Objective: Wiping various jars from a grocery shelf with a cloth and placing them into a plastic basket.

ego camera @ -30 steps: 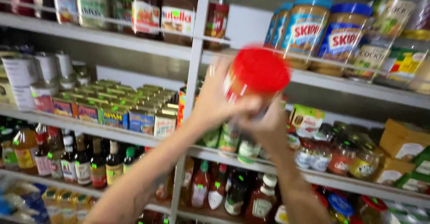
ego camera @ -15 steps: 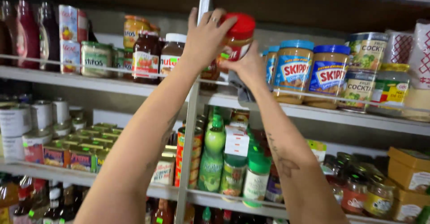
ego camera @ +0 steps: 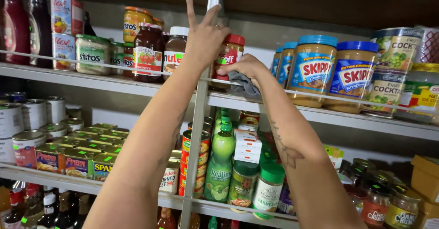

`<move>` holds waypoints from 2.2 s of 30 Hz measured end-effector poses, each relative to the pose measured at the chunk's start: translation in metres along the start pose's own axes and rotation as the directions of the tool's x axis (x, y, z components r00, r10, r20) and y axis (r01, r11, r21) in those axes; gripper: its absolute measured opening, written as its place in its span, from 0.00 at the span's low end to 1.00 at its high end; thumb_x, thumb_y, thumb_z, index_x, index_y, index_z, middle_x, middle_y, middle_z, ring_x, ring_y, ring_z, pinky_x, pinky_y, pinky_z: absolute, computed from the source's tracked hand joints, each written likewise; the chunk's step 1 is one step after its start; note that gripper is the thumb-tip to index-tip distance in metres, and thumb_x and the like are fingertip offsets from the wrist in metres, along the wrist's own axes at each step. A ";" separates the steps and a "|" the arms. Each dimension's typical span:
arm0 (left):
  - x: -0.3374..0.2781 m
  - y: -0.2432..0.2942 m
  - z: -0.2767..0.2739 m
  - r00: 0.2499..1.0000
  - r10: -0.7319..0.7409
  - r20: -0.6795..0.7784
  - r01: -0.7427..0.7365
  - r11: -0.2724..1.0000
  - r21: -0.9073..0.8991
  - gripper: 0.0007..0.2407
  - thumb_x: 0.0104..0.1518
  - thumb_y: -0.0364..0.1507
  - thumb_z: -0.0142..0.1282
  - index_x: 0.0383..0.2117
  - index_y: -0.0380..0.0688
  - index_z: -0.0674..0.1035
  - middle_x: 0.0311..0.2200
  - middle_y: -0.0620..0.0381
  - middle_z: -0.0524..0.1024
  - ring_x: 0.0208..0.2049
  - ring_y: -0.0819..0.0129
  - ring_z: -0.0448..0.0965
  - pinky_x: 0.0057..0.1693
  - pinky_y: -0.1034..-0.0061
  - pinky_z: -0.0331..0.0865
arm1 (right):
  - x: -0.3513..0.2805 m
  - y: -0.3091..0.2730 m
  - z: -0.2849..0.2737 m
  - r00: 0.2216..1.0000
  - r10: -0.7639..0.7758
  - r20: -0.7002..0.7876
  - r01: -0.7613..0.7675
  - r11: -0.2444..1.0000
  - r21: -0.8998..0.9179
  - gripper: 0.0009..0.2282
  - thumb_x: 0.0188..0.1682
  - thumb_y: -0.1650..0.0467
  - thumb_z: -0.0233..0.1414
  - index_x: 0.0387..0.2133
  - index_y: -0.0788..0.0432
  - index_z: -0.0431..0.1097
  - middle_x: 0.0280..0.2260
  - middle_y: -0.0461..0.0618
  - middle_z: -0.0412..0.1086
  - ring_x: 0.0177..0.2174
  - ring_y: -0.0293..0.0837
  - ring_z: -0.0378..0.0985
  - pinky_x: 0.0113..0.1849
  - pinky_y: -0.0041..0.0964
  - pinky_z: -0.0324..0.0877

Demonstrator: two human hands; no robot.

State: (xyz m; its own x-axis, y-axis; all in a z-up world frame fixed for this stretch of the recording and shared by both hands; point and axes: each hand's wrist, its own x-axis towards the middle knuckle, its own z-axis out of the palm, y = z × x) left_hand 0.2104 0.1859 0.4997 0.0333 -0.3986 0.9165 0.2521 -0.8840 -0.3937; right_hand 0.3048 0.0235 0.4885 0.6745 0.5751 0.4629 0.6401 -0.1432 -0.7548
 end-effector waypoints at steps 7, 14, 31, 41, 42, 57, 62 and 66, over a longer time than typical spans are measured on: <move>-0.010 -0.005 -0.001 1.000 0.027 0.016 -0.027 0.999 0.031 0.02 0.55 0.32 0.63 0.27 0.59 0.86 0.35 0.64 0.83 0.71 0.64 0.61 0.69 0.28 0.18 | 0.015 0.009 -0.001 0.990 0.132 0.054 -0.124 0.982 -0.140 0.21 0.24 0.67 0.73 0.32 0.62 0.79 0.30 0.51 0.78 0.28 0.43 0.78 0.33 0.42 0.73; -0.046 -0.041 0.027 0.907 -0.421 0.008 0.360 0.764 -0.536 0.23 0.63 0.34 0.60 0.64 0.50 0.70 0.67 0.54 0.62 0.72 0.54 0.54 0.73 0.40 0.42 | 0.024 0.013 -0.008 0.996 -0.085 -0.020 0.076 0.953 -0.293 0.53 0.20 0.60 0.74 0.64 0.60 0.55 0.54 0.59 0.71 0.56 0.49 0.71 0.59 0.41 0.60; -0.077 -0.035 0.032 0.877 -0.412 0.247 0.479 0.791 -0.381 0.29 0.49 0.34 0.69 0.61 0.64 0.72 0.68 0.49 0.55 0.70 0.30 0.43 0.67 0.32 0.45 | 0.050 0.029 0.003 0.963 -0.264 0.044 0.268 0.948 -0.173 0.56 0.19 0.65 0.76 0.67 0.61 0.51 0.57 0.59 0.70 0.59 0.51 0.70 0.60 0.41 0.62; -0.076 -0.036 0.038 0.887 -0.415 0.203 0.462 0.782 -0.420 0.27 0.48 0.29 0.66 0.58 0.58 0.73 0.65 0.41 0.55 0.66 0.24 0.46 0.65 0.29 0.47 | 0.057 0.033 0.004 0.973 -0.229 -0.001 0.219 0.931 -0.292 0.60 0.18 0.61 0.76 0.68 0.61 0.47 0.57 0.58 0.70 0.59 0.51 0.68 0.61 0.41 0.61; -0.077 -0.036 0.037 0.885 -0.416 0.210 0.466 0.774 -0.429 0.26 0.48 0.29 0.66 0.57 0.58 0.74 0.65 0.41 0.55 0.66 0.24 0.46 0.66 0.30 0.47 | 0.053 0.029 0.006 0.977 -0.213 0.007 0.207 0.940 -0.269 0.60 0.17 0.60 0.76 0.68 0.61 0.47 0.57 0.59 0.70 0.59 0.51 0.69 0.61 0.41 0.62; -0.093 -0.046 0.029 0.788 -0.594 0.159 0.611 0.727 -0.314 0.46 0.43 0.45 0.76 0.67 0.44 0.58 0.67 0.34 0.49 0.71 0.36 0.39 0.67 0.29 0.38 | 0.051 0.029 -0.001 0.987 -0.133 0.087 0.156 0.917 -0.367 0.49 0.23 0.61 0.75 0.63 0.64 0.62 0.50 0.57 0.76 0.52 0.48 0.76 0.56 0.39 0.66; -0.098 -0.048 0.020 0.830 -0.511 0.223 0.557 0.776 -0.296 0.49 0.37 0.43 0.76 0.69 0.48 0.57 0.69 0.45 0.52 0.72 0.41 0.40 0.68 0.27 0.37 | 0.025 0.008 0.006 0.998 -0.010 0.060 0.025 0.966 -0.259 0.48 0.23 0.66 0.72 0.63 0.62 0.58 0.41 0.57 0.78 0.38 0.45 0.81 0.40 0.37 0.75; -0.097 -0.047 0.010 0.884 -0.417 0.212 0.465 0.827 -0.314 0.45 0.40 0.42 0.76 0.69 0.60 0.62 0.69 0.45 0.52 0.71 0.38 0.39 0.66 0.25 0.36 | 0.029 0.021 -0.011 0.996 0.076 0.054 -0.046 0.905 -0.423 0.30 0.36 0.62 0.68 0.51 0.68 0.77 0.40 0.61 0.80 0.36 0.47 0.79 0.40 0.40 0.73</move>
State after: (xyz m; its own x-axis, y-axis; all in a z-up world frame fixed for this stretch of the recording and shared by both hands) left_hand 0.2044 0.2688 0.4300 0.1291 0.0677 0.9893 -0.0800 -0.9937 0.0784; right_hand 0.3421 0.0287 0.4908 0.6999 0.6057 0.3785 0.7041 -0.4963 -0.5078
